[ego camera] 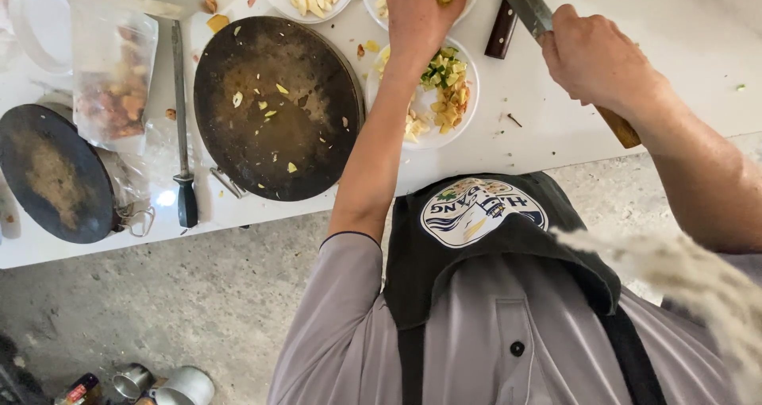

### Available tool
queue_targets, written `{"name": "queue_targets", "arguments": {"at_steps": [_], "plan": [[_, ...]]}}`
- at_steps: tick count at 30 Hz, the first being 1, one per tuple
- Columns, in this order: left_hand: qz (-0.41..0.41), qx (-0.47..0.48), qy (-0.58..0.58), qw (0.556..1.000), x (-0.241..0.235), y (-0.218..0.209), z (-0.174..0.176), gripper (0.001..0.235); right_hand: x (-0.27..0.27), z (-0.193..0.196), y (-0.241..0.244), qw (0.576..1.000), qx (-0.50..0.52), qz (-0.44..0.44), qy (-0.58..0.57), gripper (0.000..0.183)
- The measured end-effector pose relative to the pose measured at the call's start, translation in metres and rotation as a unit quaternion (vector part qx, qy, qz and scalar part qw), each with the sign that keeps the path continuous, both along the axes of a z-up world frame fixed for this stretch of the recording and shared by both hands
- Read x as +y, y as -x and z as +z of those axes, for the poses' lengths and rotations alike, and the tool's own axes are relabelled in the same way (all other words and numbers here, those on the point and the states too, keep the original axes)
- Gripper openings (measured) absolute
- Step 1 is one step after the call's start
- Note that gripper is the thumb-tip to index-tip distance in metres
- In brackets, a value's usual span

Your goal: Slice a lime into small pieces on a cutting board.

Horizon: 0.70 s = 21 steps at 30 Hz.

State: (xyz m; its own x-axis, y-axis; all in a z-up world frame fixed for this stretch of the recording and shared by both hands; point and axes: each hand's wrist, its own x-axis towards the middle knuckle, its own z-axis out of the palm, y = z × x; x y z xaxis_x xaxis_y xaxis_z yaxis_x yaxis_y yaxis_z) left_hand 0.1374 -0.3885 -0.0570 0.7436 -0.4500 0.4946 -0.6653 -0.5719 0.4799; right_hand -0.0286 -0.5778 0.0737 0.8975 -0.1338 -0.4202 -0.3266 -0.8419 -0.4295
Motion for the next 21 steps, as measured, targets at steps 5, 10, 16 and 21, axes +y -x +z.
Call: {"name": "queue_targets", "arguments": {"at_steps": [5,10,16,21], "plan": [[-0.001,0.134,-0.026,0.991,0.004,-0.007,-0.011,0.042,-0.002,-0.01,0.007,1.0,-0.002,-0.014,-0.018,0.033],[-0.007,0.12,-0.035,0.992,0.009,-0.003,-0.006,0.042,0.002,-0.007,0.008,0.999,0.005,-0.01,-0.031,0.031],[-0.012,0.095,-0.051,0.994,0.015,0.001,0.0,0.039,0.006,-0.005,0.01,0.999,-0.011,-0.016,-0.028,0.032],[-0.036,0.096,-0.036,0.994,0.019,0.005,0.012,0.044,0.017,-0.003,0.011,0.999,0.008,-0.023,-0.04,0.032]]}}
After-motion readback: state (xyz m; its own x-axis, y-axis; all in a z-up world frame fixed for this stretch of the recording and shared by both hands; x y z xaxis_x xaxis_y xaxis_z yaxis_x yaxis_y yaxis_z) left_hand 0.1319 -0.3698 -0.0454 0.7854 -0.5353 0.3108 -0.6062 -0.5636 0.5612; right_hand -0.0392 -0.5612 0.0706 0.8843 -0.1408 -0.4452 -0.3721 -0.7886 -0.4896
